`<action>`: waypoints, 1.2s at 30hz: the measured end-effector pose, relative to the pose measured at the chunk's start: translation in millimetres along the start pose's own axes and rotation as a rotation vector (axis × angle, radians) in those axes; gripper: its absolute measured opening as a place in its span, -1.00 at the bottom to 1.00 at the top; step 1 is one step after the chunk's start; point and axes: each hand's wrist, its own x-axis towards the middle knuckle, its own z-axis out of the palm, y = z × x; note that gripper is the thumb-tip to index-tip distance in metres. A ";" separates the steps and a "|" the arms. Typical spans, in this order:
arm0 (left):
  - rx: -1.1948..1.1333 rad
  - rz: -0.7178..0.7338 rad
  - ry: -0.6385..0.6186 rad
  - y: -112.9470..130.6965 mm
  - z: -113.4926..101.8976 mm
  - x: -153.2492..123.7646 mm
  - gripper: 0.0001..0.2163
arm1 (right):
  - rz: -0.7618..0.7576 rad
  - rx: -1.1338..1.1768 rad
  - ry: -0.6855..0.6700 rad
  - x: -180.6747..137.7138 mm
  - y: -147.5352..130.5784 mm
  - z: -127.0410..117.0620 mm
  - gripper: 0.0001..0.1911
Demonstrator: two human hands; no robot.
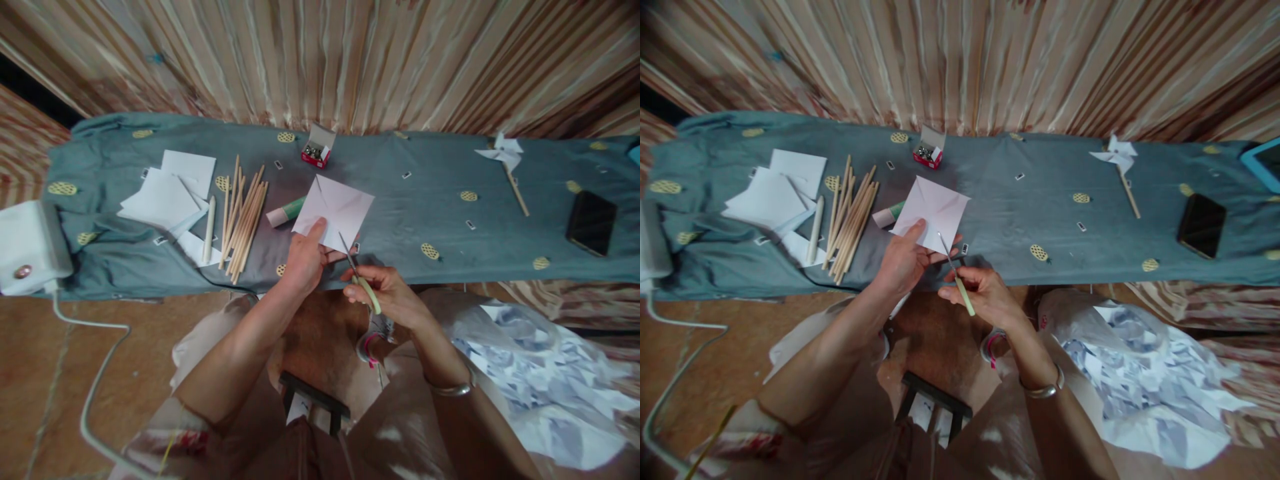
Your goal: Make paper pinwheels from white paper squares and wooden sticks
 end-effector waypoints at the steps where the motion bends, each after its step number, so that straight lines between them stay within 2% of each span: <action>1: -0.002 0.007 -0.006 -0.6 -0.7 0.4 -0.79 | 0.004 0.010 -0.001 0.3 0.1 0.1 -0.52; 36: 0.003 -0.020 -0.001 -9.7 1.6 -0.2 -0.85 | -0.053 0.002 0.028 2.3 2.2 0.1 -0.51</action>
